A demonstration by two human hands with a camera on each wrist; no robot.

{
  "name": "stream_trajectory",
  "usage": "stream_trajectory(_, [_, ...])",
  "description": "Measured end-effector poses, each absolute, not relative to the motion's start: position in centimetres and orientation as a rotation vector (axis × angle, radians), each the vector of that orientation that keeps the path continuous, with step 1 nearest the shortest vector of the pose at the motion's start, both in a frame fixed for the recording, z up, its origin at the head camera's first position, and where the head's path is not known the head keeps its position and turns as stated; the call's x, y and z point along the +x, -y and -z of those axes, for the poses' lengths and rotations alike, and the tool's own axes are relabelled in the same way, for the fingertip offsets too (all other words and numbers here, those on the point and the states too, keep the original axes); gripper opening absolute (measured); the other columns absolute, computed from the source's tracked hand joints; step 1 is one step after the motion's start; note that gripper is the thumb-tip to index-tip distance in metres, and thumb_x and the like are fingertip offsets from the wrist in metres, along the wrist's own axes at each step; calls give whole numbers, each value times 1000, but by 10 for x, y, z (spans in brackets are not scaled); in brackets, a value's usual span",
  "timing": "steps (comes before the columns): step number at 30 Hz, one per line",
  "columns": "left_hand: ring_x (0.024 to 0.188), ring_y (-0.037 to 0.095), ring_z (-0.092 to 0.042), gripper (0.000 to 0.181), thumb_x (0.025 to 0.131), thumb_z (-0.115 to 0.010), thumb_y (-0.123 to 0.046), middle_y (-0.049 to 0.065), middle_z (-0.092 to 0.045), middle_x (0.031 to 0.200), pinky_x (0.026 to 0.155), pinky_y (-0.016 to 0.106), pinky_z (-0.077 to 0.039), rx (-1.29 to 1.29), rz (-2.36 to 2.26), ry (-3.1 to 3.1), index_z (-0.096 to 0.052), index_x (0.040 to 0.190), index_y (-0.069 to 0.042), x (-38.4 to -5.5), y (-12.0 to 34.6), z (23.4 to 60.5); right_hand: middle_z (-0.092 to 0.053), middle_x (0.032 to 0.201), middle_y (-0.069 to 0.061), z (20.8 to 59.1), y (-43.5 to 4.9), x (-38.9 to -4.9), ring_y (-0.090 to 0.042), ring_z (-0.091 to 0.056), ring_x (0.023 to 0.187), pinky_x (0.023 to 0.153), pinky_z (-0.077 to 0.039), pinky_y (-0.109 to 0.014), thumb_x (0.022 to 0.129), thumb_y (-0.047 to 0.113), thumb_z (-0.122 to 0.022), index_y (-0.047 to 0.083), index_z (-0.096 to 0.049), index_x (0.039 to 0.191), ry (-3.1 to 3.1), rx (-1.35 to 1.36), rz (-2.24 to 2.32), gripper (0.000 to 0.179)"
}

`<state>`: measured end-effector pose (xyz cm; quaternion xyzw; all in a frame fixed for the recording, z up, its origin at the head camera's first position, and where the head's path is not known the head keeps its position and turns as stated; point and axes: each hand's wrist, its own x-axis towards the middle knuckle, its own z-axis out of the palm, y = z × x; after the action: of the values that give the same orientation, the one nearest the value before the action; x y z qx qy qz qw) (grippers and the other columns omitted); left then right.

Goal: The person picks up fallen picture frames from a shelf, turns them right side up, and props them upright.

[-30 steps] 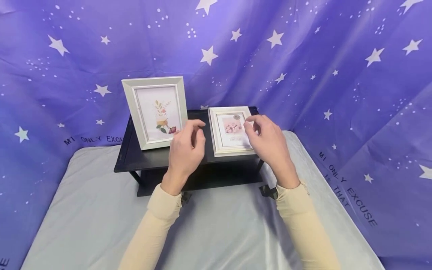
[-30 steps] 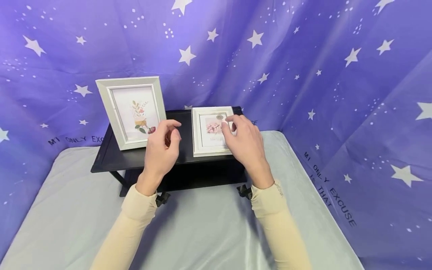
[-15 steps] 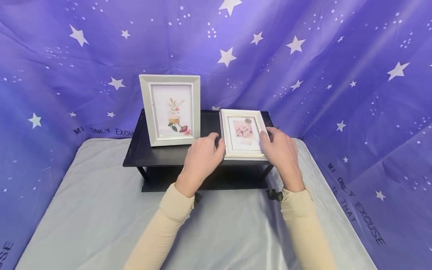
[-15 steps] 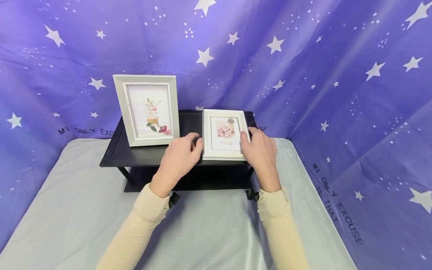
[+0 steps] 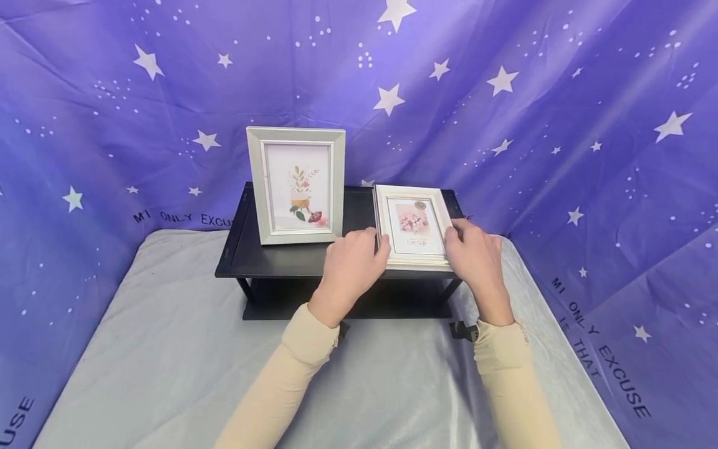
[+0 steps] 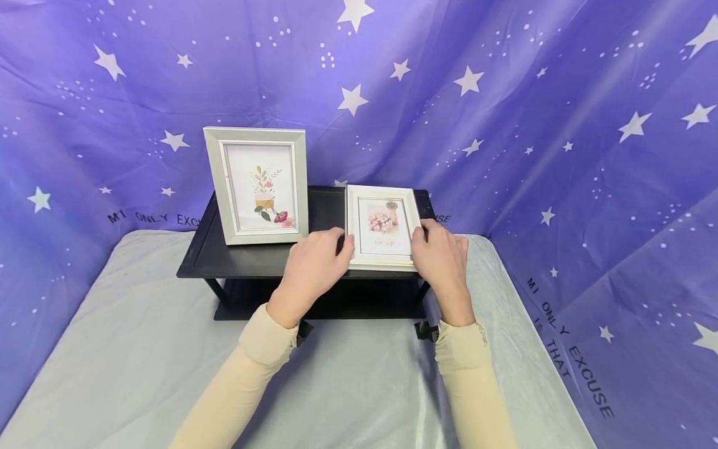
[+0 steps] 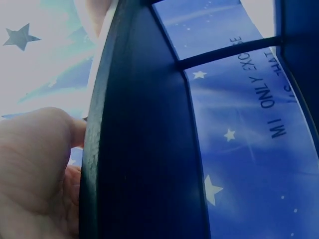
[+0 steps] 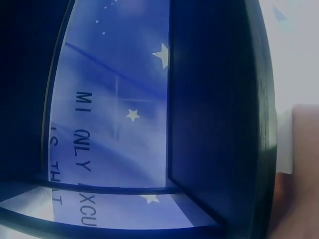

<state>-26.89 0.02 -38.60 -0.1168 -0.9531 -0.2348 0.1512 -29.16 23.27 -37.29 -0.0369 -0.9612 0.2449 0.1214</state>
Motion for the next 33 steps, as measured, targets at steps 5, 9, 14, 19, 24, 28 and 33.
stream_trajectory(5, [61,30,-68,49,112,-45,-43,8,-75,84,51,38,-51,-375,427,2743,-74,104,-5,-269,-6,391,-62,151,-24,374,-234,-290,-47,-55,144,112,-22,-62,111,32,-37,2,-60,150,2811,-93,-774,54])
stream_trajectory(9, [62,30,-68,49,113,-44,-43,7,-74,84,51,37,-51,-397,382,2731,-74,109,-5,-268,-7,392,-62,148,-25,376,-234,-288,-47,-55,141,113,-21,-62,111,31,-39,0,-59,151,2798,-100,-780,54])
stream_trajectory(14, [63,30,-69,48,113,-43,-42,7,-72,83,53,38,-54,-412,398,2730,-73,116,-3,-267,-7,392,-61,145,-26,376,-234,-286,-46,-57,138,113,-22,-62,111,28,-40,-1,-59,150,2770,-99,-807,52])
stream_trajectory(19, [61,29,-67,46,113,-45,-40,7,-71,82,51,38,-52,-415,453,2718,-71,121,-3,-267,-6,391,-61,151,-26,376,-233,-288,-46,-55,143,117,-23,-61,111,27,-40,-1,-60,149,2737,-102,-842,51])
stream_trajectory(24, [67,32,-72,49,114,-47,-38,10,-79,97,56,41,-57,-409,539,2689,-68,137,-1,-266,-5,391,-58,156,-25,374,-233,-290,-46,-52,147,121,-20,-60,111,29,-40,-1,-58,152,2711,-89,-913,53])
stream_trajectory(28, [66,29,-71,52,114,-47,-36,12,-80,104,53,37,-53,-417,642,2678,-60,148,2,-265,-6,391,-58,156,-22,371,-233,-288,-44,-53,147,120,-20,-59,110,29,-42,2,-58,152,2668,-91,-965,52])
stream_trajectory(33, [71,28,-73,54,115,-49,-35,12,-80,113,52,35,-51,-426,682,2658,-54,154,1,-265,-7,391,-68,144,-21,366,-234,-281,-40,-63,135,117,-21,-56,108,25,-50,5,-63,149,2551,-107,-1067,48])
